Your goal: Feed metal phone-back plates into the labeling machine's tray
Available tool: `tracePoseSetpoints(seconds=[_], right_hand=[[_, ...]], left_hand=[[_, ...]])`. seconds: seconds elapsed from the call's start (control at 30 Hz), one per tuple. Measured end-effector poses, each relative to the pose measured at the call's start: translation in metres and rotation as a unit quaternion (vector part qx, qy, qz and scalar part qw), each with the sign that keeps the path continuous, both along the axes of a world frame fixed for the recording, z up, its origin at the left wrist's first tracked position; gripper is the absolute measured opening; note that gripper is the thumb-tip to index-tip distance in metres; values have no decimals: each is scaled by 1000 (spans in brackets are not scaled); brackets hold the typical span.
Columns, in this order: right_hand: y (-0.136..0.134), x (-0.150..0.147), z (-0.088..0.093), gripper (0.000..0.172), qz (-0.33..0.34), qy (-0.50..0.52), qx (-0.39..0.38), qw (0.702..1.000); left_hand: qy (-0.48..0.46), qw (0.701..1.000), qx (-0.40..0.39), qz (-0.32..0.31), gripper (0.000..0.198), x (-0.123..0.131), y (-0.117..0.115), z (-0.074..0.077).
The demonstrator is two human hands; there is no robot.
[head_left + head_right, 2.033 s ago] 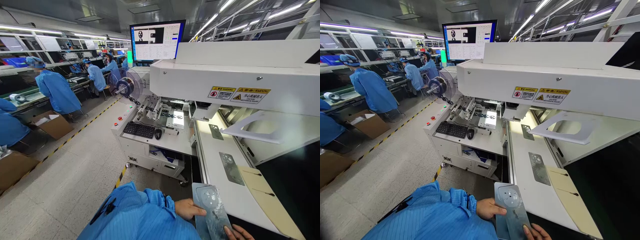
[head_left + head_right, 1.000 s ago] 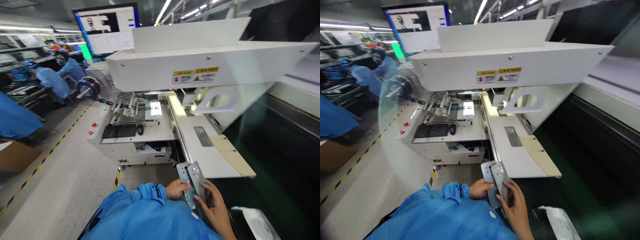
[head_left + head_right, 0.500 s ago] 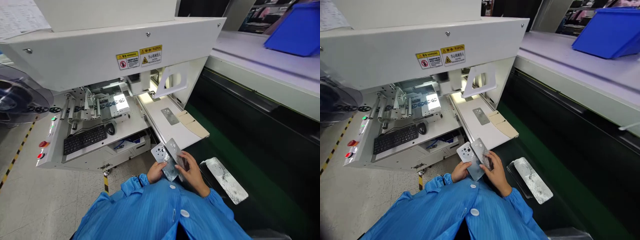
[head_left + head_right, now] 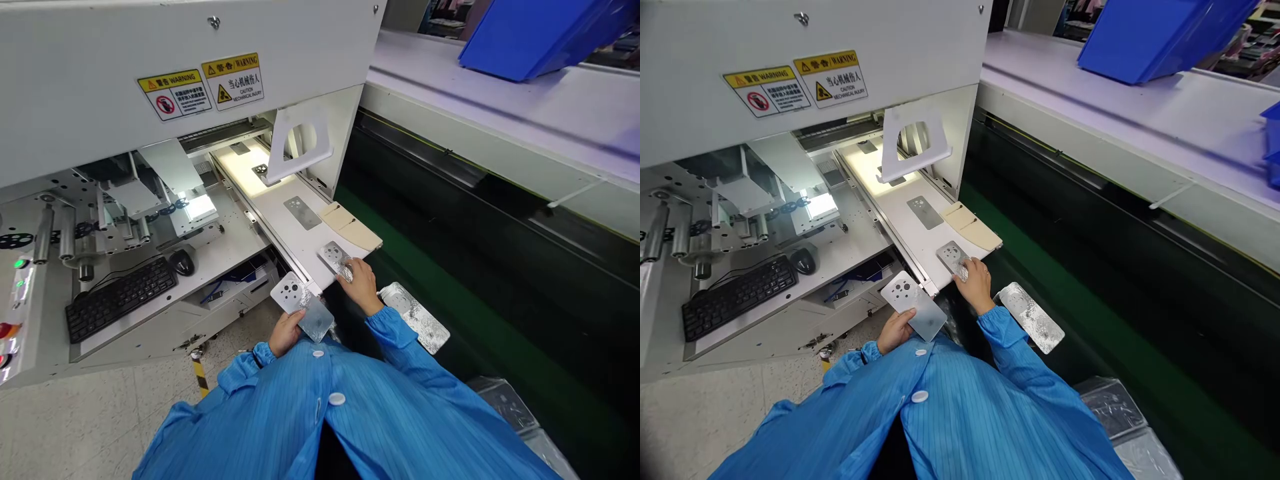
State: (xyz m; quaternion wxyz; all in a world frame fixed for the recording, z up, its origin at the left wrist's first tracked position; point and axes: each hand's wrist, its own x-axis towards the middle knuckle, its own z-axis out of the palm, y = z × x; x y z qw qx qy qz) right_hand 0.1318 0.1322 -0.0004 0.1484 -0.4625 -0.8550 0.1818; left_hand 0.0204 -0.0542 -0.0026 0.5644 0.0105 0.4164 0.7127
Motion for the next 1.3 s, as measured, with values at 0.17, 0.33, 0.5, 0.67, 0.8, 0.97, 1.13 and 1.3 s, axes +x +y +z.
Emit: tracePoseSetpoints(seconds=[0.17,0.33,0.5,0.67,0.8,0.97,1.13,1.3], right_hand=[[1,6,-9,41,-10,14,4,1000],[0,13,-15,41,-11,49,3,999],[3,2,-5,50,59,112,1,992],[-16,-21,22,51,161,188,-26,969],[-48,-30,37,56,234,160,-49,958],[-47,-43,32,56,303,121,-77,942],[11,-84,18,55,222,82,-25,971],[55,-138,5,70,210,-22,-3,977]], left_hand=[[3,1000,8,4,51,-1,1,0],[3,1000,9,-4,51,1,4,4],[-6,1000,12,-1,51,0,7,7],[8,996,-8,87,53,-13,12,5],[14,993,14,115,53,-21,17,4],[3,991,-24,135,49,-27,20,2],[-9,986,-64,156,48,-39,16,-5],[-15,983,-79,164,50,-51,10,-12]])
